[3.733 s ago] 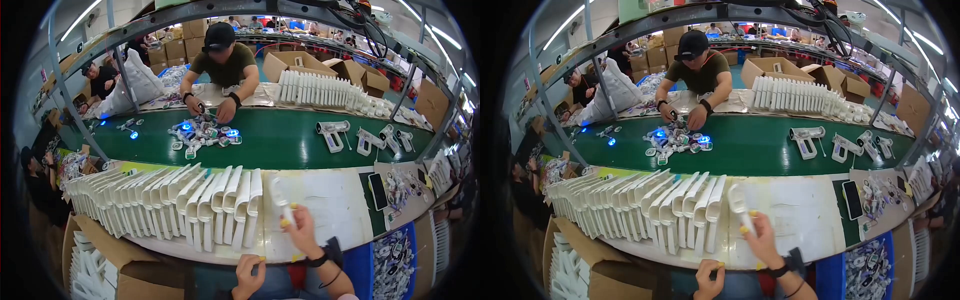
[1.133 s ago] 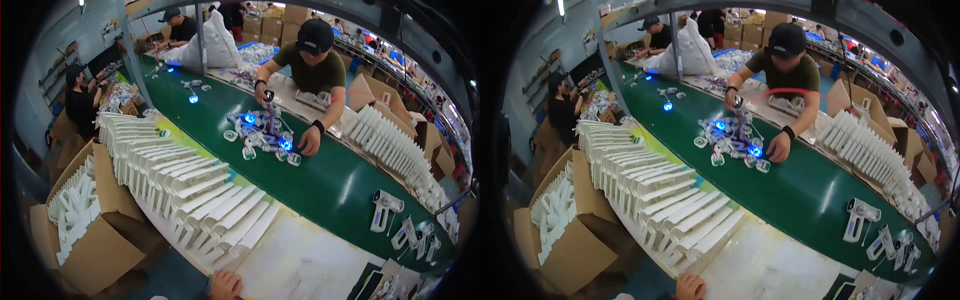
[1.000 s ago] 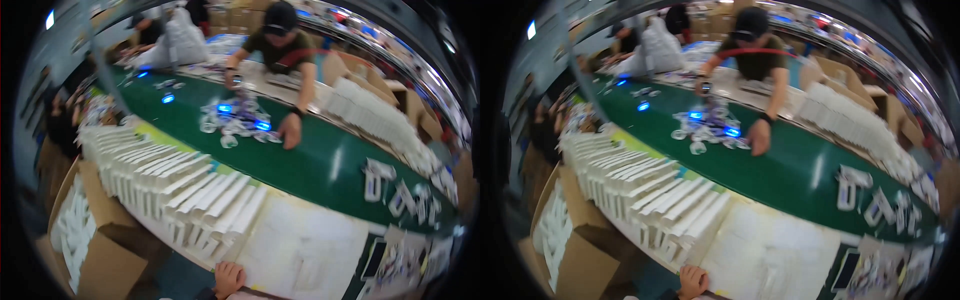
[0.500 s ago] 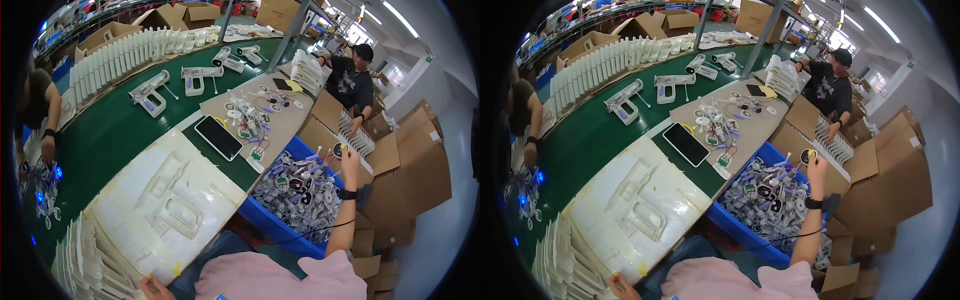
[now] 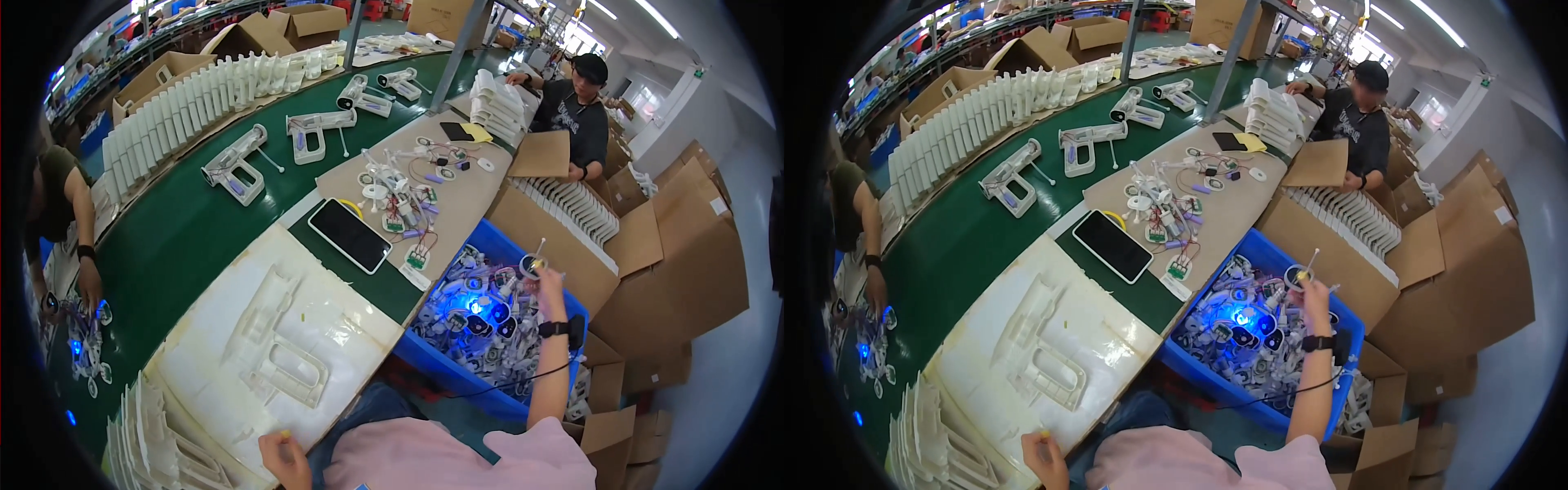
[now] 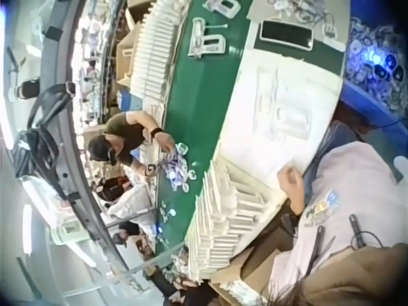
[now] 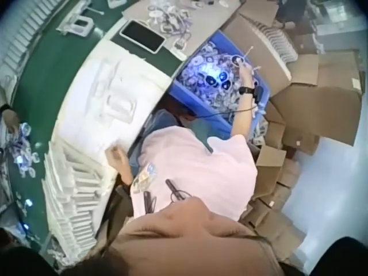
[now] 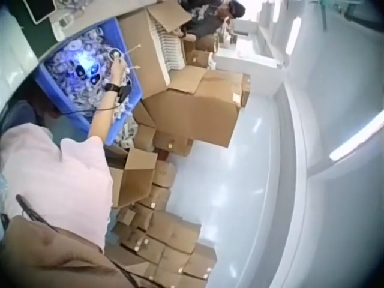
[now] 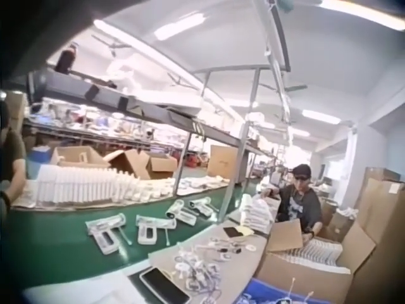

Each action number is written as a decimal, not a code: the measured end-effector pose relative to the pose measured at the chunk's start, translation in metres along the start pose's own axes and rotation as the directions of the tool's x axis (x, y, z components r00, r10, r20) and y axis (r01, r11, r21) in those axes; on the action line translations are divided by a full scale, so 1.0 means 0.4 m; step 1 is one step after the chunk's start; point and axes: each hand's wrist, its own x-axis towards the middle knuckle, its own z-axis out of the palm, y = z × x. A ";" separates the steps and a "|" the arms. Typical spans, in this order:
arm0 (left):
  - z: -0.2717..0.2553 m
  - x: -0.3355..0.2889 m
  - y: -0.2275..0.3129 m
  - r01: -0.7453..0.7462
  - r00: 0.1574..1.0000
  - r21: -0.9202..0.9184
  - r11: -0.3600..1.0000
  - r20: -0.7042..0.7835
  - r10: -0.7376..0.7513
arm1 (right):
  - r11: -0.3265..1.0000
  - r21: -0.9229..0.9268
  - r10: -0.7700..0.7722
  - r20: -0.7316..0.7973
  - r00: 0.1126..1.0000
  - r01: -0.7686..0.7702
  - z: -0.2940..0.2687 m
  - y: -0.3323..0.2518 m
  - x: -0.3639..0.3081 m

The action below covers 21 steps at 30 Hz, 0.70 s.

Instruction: The person picks up a motor, a battery, and a circuit board from a bin, fits them into a plastic housing, and routes the wires. They then insert a pump and a tube into the housing, press the components into place, and set the assembled unit onto the conveyor belt.

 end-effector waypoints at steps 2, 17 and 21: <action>0.025 0.002 -0.014 0.064 0.992 -0.109 0.992 0.113 -0.052 | 0.973 0.226 -0.046 0.041 0.998 0.035 0.029 -0.123 0.001; 0.115 0.051 -0.016 -0.197 0.980 -0.103 0.975 0.002 0.198 | 0.976 0.186 -0.111 -0.024 0.994 0.113 0.059 -0.118 -0.177; 0.116 0.061 0.001 -0.276 0.961 -0.120 0.954 0.004 0.278 | 0.895 0.437 0.113 -0.029 0.993 -0.089 0.040 0.058 -0.097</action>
